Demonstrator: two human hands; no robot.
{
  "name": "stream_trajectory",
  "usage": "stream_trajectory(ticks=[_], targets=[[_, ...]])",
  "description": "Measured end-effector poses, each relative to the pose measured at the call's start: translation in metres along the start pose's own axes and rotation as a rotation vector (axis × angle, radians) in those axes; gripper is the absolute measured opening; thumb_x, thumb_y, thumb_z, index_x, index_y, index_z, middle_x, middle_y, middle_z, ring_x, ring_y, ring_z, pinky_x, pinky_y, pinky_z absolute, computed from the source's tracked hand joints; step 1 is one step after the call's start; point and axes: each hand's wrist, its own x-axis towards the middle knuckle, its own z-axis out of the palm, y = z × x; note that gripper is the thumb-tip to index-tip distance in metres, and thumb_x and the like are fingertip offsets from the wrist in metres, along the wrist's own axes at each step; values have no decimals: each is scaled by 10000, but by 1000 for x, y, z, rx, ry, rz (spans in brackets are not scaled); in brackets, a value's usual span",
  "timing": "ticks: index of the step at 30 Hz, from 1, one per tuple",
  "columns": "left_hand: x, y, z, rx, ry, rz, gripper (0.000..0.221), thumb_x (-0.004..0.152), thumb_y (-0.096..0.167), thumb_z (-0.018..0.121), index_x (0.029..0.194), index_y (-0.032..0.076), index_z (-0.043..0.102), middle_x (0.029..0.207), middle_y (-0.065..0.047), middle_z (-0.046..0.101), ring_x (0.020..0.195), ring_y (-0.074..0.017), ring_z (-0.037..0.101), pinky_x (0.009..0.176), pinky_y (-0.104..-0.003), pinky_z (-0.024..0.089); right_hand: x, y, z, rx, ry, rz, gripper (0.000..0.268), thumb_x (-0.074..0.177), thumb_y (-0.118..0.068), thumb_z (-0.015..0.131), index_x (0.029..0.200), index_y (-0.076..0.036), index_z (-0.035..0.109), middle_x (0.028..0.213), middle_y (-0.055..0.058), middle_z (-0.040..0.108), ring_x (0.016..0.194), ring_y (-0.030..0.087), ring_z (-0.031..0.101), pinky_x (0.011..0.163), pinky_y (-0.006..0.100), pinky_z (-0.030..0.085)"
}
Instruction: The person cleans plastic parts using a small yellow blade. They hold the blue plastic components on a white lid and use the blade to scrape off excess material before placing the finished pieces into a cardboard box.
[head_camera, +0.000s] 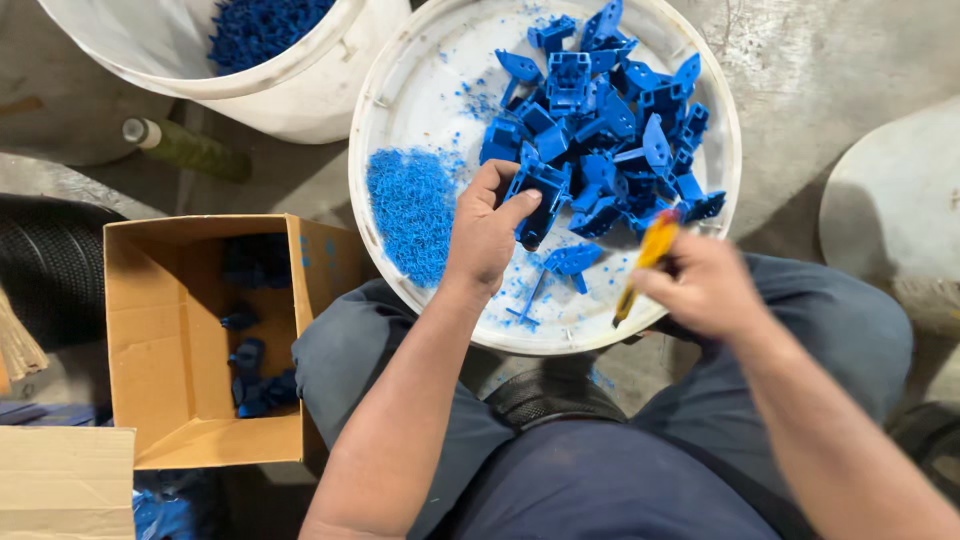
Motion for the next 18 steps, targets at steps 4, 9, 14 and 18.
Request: stream_trajectory(ticks=[4, 9, 14, 18], targets=[[-3, 6, 3, -2, 30, 18, 178, 939, -20, 658, 1108, 31, 638, 1011, -24, 686, 934, -98, 619, 872, -265, 497, 25, -66, -50, 658, 151, -88, 703, 862, -66, 717, 1428, -93, 301, 1092, 81, 646, 959, 146, 649, 856, 304, 555], [-5, 10, 7, 3, 42, 26, 206, 934, -11, 679, 1132, 31, 638, 1023, -18, 675, 934, -87, 611, 878, -255, 492, 63, -94, -44, 1014, 148, 1, 870, 989, 24, 659, 1699, -163, 193, 1013, 179, 671, 802, 163, 628, 767, 313, 519], [-8, 4, 1, -42, 15, -48, 188, 992, 87, 669, 1169, 36, 635, 1010, -18, 655, 922, -79, 584, 847, -251, 480, 65, -94, -25, 1243, 269, 86, 949, 979, 81, 615, 1675, -289, 87, 1119, 189, 663, 839, 214, 666, 728, 376, 572], [-14, -5, 0, -33, -42, -8, 212, 1125, 200, 633, 1200, 3, 653, 1054, -11, 597, 998, -57, 519, 937, -218, 437, 66, -96, -20, 1278, 286, 148, 886, 974, 74, 583, 1595, -362, 125, 1105, 169, 666, 825, 221, 672, 693, 377, 586]])
